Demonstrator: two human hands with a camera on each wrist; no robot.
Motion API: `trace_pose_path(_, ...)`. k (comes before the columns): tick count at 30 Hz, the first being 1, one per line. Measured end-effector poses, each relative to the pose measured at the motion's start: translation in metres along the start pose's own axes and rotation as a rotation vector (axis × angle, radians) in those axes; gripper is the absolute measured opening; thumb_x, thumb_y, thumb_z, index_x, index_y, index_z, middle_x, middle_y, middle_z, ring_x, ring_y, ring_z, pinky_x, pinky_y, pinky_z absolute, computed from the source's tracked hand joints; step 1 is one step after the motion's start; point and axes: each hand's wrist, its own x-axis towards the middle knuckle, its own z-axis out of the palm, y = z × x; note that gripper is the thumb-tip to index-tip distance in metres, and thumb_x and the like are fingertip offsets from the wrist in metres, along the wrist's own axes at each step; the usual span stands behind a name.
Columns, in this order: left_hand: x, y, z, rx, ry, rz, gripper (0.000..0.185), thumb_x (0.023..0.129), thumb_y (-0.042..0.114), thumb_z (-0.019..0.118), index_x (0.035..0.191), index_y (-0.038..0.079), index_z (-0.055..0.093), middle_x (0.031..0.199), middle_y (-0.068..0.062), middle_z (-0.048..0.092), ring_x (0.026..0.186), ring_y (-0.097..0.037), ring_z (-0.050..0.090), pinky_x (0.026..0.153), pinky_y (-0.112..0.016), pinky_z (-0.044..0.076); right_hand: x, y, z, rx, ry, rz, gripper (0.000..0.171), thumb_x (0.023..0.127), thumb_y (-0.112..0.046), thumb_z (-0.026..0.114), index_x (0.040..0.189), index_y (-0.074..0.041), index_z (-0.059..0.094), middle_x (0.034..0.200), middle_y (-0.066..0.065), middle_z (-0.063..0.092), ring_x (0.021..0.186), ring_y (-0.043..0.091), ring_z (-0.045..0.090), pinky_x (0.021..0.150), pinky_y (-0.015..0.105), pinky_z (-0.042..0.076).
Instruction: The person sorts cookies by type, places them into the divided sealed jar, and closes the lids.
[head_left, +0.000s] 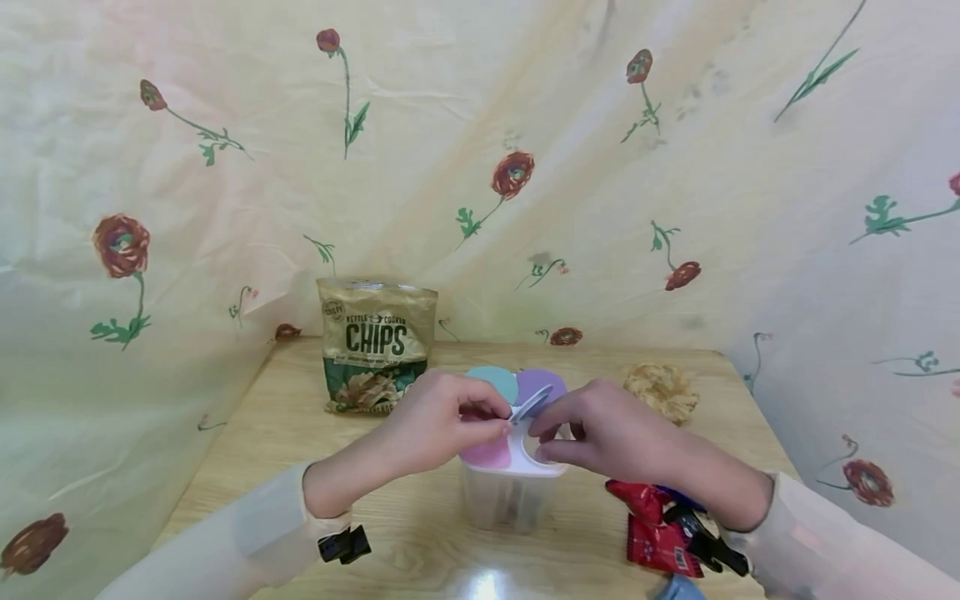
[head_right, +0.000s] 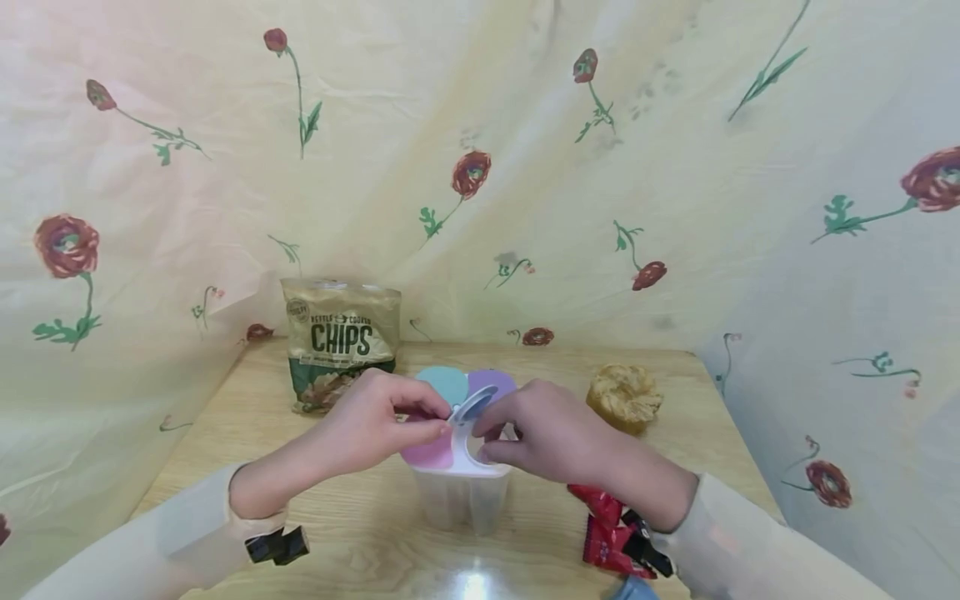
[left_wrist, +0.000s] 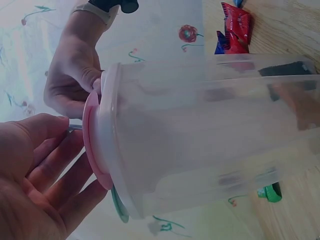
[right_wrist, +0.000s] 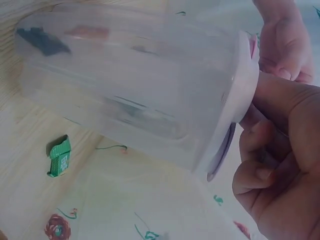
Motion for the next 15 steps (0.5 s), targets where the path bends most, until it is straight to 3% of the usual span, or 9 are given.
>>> trace_pose_path(3,0.001,0.000,0.001,-0.001,-0.002,0.001,0.006,0.088,0.016,0.082,0.094,0.016,0.080,0.087,0.007,0.077,0.078,0.003,0.067,0.072,-0.020,0.057,-0.005,0.003,-0.004,0.075,0.012,0.014,0.009,0.093,-0.020,0.078,0.101,-0.024,0.080,0.094,-0.013,0.075,0.056,-0.004,0.051,0.056,0.020,0.050)
trace_pose_path(8,0.002,-0.001,0.002,0.008,0.005,0.009,0.006,0.088,0.017,0.082,0.094,0.015,0.081,0.087,0.007,0.077,0.078,0.003,0.067,0.072,-0.020,0.057,-0.021,0.011,-0.017,0.111,0.063,0.055,0.010,0.093,-0.023,0.078,0.103,-0.025,0.079,0.096,-0.013,0.076,0.062,0.000,0.056,0.055,0.023,0.051)
trace_pose_path(15,0.002,0.000,0.001,0.009,0.008,-0.002,0.006,0.088,0.017,0.082,0.093,0.015,0.081,0.088,0.007,0.077,0.079,0.002,0.067,0.074,-0.020,0.058,-0.062,0.032,-0.025,0.135,0.091,0.178,0.014,0.093,-0.026,0.078,0.107,-0.025,0.077,0.091,-0.014,0.074,0.068,0.002,0.063,0.058,0.025,0.054)
